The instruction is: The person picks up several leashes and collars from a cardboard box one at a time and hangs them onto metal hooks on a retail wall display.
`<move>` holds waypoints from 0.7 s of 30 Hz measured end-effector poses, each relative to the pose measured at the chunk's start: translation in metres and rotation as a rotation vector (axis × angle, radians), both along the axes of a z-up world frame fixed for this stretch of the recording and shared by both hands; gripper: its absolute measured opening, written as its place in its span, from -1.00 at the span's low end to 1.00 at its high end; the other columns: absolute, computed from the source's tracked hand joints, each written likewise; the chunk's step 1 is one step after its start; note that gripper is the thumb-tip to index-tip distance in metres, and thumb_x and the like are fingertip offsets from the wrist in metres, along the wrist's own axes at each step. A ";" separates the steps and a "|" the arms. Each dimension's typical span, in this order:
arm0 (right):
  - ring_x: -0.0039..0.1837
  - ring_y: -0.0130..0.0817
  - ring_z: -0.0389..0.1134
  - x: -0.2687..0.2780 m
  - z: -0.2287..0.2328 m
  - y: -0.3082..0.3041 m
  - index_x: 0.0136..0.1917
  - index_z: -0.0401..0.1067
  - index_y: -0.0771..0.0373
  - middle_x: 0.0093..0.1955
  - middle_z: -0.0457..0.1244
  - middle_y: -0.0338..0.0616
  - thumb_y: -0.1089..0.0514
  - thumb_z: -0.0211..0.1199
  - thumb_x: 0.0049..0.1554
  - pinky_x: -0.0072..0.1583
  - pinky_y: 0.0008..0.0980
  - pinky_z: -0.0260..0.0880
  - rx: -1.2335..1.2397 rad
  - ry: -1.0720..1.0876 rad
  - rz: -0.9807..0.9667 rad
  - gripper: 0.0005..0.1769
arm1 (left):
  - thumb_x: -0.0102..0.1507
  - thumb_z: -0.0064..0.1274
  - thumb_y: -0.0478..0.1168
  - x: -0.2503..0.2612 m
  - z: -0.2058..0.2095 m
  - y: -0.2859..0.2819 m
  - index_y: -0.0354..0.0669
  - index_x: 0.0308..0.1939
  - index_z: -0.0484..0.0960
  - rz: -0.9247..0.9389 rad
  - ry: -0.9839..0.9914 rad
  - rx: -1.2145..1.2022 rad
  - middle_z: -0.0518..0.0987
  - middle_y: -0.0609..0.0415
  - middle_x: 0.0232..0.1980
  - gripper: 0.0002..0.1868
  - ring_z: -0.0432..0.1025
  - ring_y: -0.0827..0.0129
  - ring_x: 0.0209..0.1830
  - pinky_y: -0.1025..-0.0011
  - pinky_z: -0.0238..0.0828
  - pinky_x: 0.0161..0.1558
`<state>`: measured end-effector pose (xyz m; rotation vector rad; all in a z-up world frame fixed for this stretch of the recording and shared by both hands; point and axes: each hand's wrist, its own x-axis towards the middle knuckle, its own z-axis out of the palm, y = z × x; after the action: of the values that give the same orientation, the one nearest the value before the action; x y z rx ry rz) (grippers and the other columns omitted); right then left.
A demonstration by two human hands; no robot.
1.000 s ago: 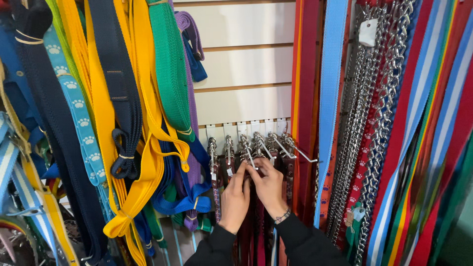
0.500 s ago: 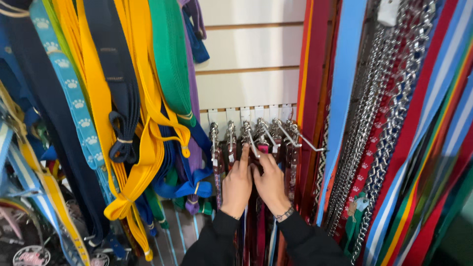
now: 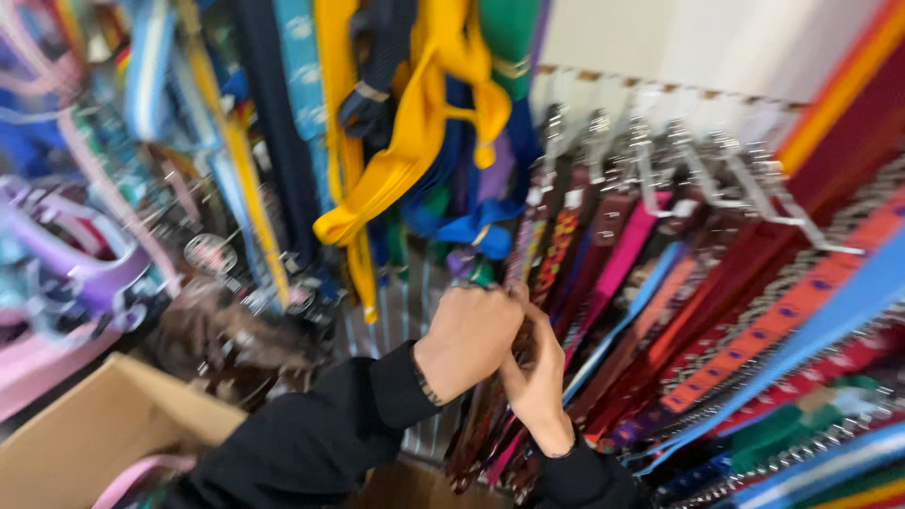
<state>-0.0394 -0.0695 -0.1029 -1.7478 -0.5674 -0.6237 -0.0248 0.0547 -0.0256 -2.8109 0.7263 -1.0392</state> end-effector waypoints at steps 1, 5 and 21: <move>-0.01 0.16 0.46 -0.004 -0.002 0.010 0.45 0.39 0.17 0.01 0.36 0.02 0.16 0.28 0.29 -0.01 0.07 0.55 -0.008 0.025 0.037 -0.54 | 0.04 0.13 -0.22 -0.014 -0.003 0.013 -0.12 -0.09 0.73 0.037 0.025 -0.008 0.58 0.05 -0.56 -0.64 0.55 0.00 -0.66 0.04 0.40 -0.67; 0.18 0.29 0.45 -0.024 0.001 0.049 0.36 0.47 0.24 0.13 0.39 0.09 0.25 0.43 0.11 0.12 0.13 0.47 -0.154 -0.115 0.204 -0.46 | 0.09 0.09 -0.26 -0.067 -0.041 0.071 -0.06 -0.23 0.73 0.132 -0.049 0.044 0.52 0.06 -0.55 -0.80 0.44 0.05 -0.59 0.04 0.26 -0.53; 0.02 -0.09 0.50 -0.108 -0.024 0.232 0.13 0.64 -0.03 -0.02 0.46 -0.28 0.03 0.44 0.12 0.01 0.02 0.53 -0.933 -0.276 1.035 -0.72 | 0.13 0.11 -0.21 -0.306 -0.089 0.249 0.14 -0.25 0.73 0.771 0.251 0.031 0.65 0.18 -0.47 -0.84 0.61 0.17 -0.47 0.22 0.38 -0.41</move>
<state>-0.1475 0.1627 -0.1270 -1.8316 -2.0102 0.2134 -0.3310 0.3038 -0.1142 -2.7941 -0.3380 -0.5316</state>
